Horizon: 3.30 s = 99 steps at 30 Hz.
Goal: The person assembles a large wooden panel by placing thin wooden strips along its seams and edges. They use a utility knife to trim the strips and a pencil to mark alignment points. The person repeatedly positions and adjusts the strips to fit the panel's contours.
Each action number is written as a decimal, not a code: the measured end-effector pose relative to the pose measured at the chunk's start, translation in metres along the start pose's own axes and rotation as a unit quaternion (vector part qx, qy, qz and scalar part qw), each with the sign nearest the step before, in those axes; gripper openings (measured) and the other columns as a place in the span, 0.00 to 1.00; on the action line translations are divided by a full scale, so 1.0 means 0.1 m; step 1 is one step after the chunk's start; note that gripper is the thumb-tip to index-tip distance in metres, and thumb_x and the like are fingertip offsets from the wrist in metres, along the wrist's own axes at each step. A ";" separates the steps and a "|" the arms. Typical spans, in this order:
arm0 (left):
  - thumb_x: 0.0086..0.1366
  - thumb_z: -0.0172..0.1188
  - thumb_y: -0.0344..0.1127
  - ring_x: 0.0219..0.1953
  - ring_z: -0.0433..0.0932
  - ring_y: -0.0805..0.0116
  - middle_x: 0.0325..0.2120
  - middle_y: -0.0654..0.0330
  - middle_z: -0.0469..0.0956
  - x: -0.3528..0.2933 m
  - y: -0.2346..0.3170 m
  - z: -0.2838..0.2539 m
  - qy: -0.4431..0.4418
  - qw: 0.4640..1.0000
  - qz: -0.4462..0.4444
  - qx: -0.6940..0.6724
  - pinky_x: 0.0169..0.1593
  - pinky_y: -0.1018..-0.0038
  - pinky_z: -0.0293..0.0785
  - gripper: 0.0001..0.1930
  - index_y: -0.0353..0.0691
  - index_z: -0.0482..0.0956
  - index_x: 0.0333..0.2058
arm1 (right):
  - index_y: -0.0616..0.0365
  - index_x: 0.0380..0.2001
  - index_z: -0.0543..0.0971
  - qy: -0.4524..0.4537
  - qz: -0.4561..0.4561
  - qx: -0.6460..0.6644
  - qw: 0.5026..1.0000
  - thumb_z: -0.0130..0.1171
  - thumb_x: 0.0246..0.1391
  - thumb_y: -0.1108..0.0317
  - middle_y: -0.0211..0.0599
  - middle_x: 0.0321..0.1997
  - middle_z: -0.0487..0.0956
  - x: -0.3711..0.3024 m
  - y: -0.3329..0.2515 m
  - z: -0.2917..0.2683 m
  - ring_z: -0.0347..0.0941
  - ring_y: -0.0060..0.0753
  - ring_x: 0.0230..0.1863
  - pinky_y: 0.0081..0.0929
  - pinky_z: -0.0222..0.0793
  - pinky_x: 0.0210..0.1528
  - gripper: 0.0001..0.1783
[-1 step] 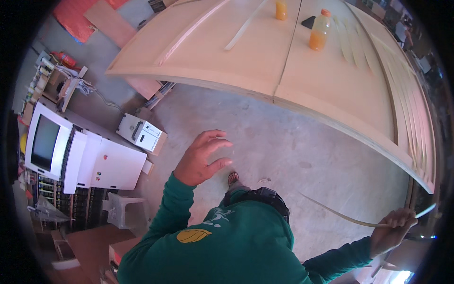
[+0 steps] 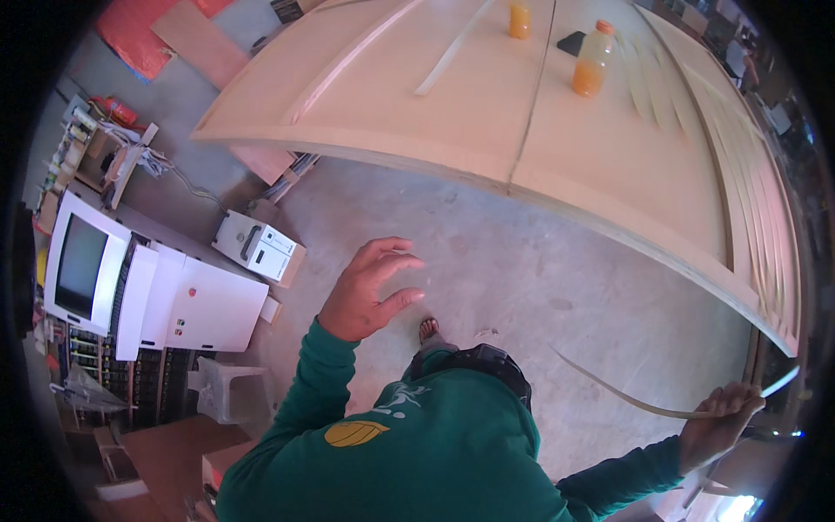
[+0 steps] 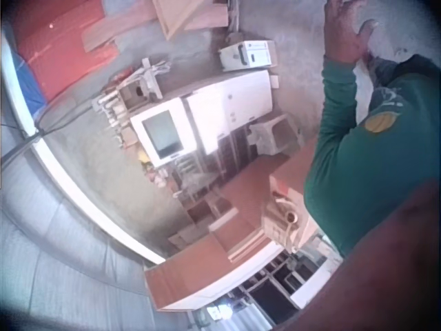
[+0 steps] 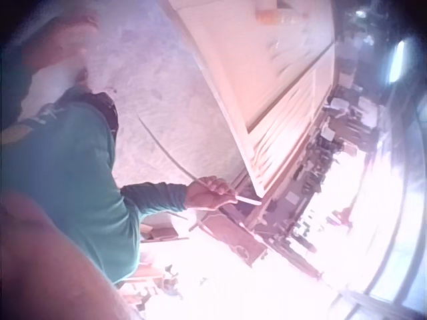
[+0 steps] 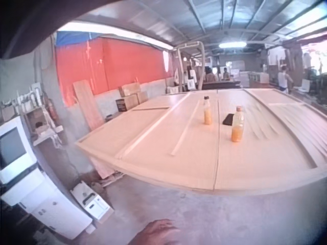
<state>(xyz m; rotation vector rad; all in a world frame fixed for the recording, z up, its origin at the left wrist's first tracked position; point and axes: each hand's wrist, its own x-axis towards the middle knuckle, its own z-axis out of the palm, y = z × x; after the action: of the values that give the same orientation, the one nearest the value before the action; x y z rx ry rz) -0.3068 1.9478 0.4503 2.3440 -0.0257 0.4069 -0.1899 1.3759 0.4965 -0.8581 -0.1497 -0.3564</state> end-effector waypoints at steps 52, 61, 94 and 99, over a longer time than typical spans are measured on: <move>0.58 0.74 0.63 0.56 0.73 0.46 0.64 0.45 0.67 1.07 -5.55 -3.98 0.552 0.662 -0.332 -0.382 0.55 0.45 0.81 0.45 0.45 0.71 0.68 | 0.53 0.31 0.76 0.206 0.102 -0.185 0.956 0.60 0.74 0.48 0.20 0.20 0.66 -0.58 3.75 3.18 0.59 0.16 0.20 0.22 0.51 0.24 0.22; 0.63 0.69 0.59 0.62 0.82 0.46 0.61 0.49 0.80 1.50 -5.01 -3.61 0.472 0.738 -0.223 -0.429 0.61 0.42 0.81 0.41 0.41 0.75 0.69 | 0.54 0.36 0.78 0.300 0.147 -0.193 0.923 0.64 0.71 0.50 0.20 0.21 0.67 -0.49 3.66 3.46 0.60 0.16 0.19 0.22 0.52 0.23 0.19; 0.77 0.54 0.56 0.59 0.83 0.49 0.63 0.51 0.81 1.78 -5.13 -3.55 0.534 0.801 -0.173 -0.210 0.62 0.44 0.80 0.33 0.35 0.75 0.69 | 0.61 0.38 0.83 0.210 0.260 -0.299 0.894 0.75 0.62 0.51 0.25 0.20 0.74 -0.35 3.29 3.35 0.66 0.19 0.17 0.22 0.60 0.21 0.21; 0.78 0.54 0.56 0.60 0.83 0.49 0.63 0.50 0.80 1.78 -5.10 -3.59 0.534 0.803 -0.173 -0.201 0.63 0.45 0.80 0.33 0.35 0.75 0.69 | 0.63 0.41 0.84 0.212 0.260 -0.299 0.893 0.76 0.62 0.52 0.25 0.21 0.75 -0.38 3.28 3.37 0.67 0.18 0.17 0.21 0.59 0.20 0.23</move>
<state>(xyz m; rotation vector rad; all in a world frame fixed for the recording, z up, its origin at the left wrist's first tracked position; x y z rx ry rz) -0.1700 2.5804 0.3994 1.3850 0.7616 1.3197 -0.1012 1.8381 0.4710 -1.3592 0.6234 -0.0680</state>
